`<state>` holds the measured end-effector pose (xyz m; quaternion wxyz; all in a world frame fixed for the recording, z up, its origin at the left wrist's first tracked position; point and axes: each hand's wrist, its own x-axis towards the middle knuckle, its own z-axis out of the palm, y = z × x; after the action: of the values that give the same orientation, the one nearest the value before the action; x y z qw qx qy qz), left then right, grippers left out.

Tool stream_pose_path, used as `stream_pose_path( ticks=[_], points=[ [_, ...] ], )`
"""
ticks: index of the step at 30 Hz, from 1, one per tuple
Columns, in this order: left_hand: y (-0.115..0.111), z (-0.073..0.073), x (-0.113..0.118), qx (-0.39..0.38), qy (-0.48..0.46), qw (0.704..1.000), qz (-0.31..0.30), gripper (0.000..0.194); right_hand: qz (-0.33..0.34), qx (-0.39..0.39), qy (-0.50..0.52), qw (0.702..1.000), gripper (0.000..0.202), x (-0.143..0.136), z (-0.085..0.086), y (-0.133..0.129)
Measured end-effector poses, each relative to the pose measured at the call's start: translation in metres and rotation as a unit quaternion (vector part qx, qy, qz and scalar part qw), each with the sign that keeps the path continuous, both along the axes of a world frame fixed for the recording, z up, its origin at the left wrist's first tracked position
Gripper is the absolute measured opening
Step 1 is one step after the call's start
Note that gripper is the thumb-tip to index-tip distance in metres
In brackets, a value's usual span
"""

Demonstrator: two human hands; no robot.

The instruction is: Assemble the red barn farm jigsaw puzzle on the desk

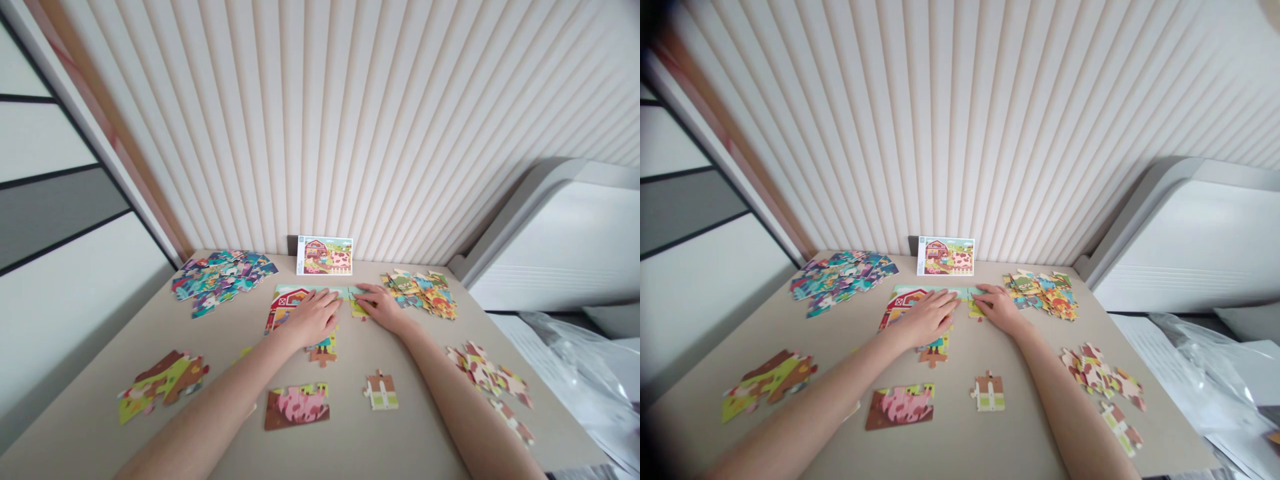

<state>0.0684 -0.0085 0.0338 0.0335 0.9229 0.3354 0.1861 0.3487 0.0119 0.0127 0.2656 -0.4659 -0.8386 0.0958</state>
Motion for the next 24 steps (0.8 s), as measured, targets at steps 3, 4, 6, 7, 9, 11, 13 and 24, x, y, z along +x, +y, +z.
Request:
stream_pose_path(
  ticks=[3,4,6,7,9,11,13,24],
  points=[
    [0.0,0.002,0.001,0.0,0.005,1.0,-0.002,0.042,0.0,0.003,-0.003,1.0,0.026,-0.001,0.0,0.001],
    [0.0,0.002,0.001,0.001,0.008,1.0,-0.001,0.041,0.0,0.005,-0.004,1.0,0.026,-0.001,0.0,0.001],
    [0.001,0.003,0.001,0.002,0.009,1.0,-0.001,0.041,0.0,0.012,-0.006,1.0,0.026,-0.002,0.0,0.0],
    [0.001,0.004,0.001,0.003,0.008,1.0,-0.002,0.041,-0.001,0.014,-0.009,1.0,0.026,-0.003,0.0,-0.001],
    [0.001,0.004,0.001,0.005,0.004,1.0,-0.004,0.04,-0.001,0.013,-0.016,1.0,0.027,-0.004,0.001,-0.003],
    [0.001,0.004,0.001,0.007,0.003,1.0,-0.005,0.041,-0.003,0.007,-0.022,1.0,0.03,-0.003,0.002,-0.006],
    [0.001,0.003,0.001,0.006,0.006,1.0,-0.003,0.041,-0.015,0.007,-0.017,1.0,0.032,0.0,0.004,-0.007],
    [0.0,0.003,0.002,-0.001,0.008,1.0,0.002,0.041,0.005,0.038,-0.058,0.998,0.025,0.011,0.011,-0.012]
  ],
)
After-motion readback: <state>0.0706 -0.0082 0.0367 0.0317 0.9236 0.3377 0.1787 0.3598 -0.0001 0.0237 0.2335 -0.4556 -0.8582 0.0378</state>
